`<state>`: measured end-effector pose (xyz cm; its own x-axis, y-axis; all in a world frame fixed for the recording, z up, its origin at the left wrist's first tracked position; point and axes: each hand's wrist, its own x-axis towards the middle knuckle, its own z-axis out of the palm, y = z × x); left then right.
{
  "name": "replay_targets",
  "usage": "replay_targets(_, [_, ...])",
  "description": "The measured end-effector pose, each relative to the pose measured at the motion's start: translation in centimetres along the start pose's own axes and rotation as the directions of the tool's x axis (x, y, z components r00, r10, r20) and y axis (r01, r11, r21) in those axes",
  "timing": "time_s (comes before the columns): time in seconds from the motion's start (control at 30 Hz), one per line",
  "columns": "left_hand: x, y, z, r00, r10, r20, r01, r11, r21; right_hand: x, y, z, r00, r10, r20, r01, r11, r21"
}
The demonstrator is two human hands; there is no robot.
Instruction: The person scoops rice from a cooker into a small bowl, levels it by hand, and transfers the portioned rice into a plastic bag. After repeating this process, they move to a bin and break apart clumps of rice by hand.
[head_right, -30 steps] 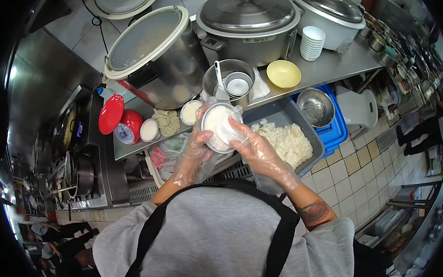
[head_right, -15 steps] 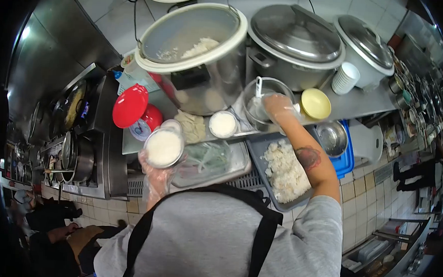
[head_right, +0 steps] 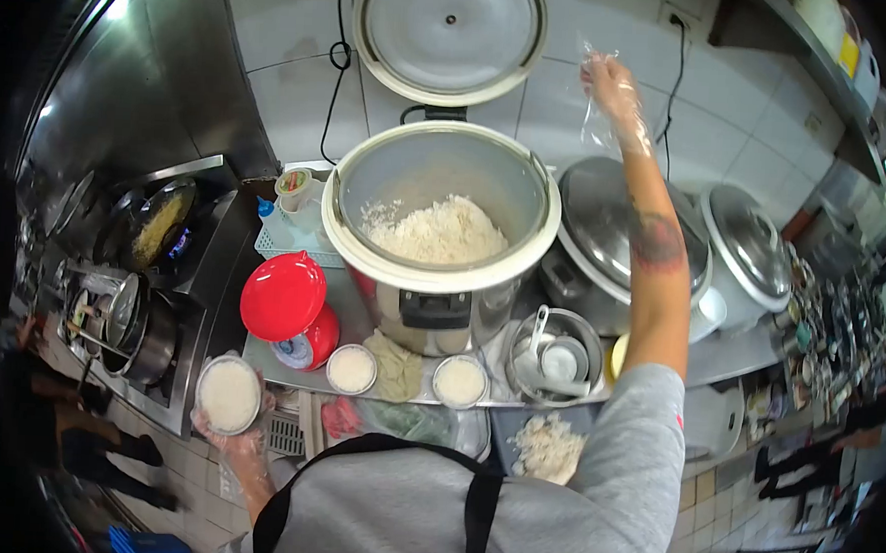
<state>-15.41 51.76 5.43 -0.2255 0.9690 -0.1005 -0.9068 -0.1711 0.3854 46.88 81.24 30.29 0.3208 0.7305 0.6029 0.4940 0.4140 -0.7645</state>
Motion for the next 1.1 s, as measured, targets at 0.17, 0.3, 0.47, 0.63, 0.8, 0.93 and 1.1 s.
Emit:
replay_targets(0.17, [-3.7, -1.5, 0.1, 0.968, 0.194, -0.161, -0.200, 0.980, -0.023, 14.4, 5.3, 4.0, 0.997, 0.069, 0.033, -0.067, 0.996, -0.056])
replay_targets(0.3, [-6.3, -3.3, 1.1, 0.914, 0.304, -0.268, -0.322, 0.947, -0.024, 23.7, 12.1, 7.8, 0.985, -0.165, -0.046, 0.138, 0.923, -0.358])
replay_targets(0.47, [-8.8, -4.3, 2.6, 0.859, 0.377, -0.346, -0.404, 0.915, -0.008, 24.2, 11.1, 10.7, 0.978, -0.157, -0.136, 0.144, 0.984, -0.102])
replay_targets(0.63, [-7.2, -4.6, 0.9, 0.909, 0.364, -0.203, -0.364, 0.931, 0.038, 22.0, 7.9, 6.7, 0.967, -0.247, 0.066, 0.256, 0.933, -0.254])
replay_targets(0.8, [-3.9, -5.8, 3.2, 0.975, 0.222, 0.022, -0.223, 0.968, 0.117, 14.0, -1.6, 2.7, 0.773, -0.611, 0.170, 0.597, 0.610, -0.520])
replay_targets(0.93, [-1.3, -6.7, 1.8, 0.982, 0.159, -0.101, -0.154, 0.986, 0.057, 2.1, -8.4, 0.6, 0.737, -0.601, 0.311, 0.636, 0.458, -0.621])
replay_targets(1.1, [-0.5, -6.2, -0.1, 0.984, 0.175, -0.034, -0.152, 0.925, 0.347, -12.0, -8.5, -0.5, 0.743, -0.504, 0.441, 0.664, 0.475, -0.577])
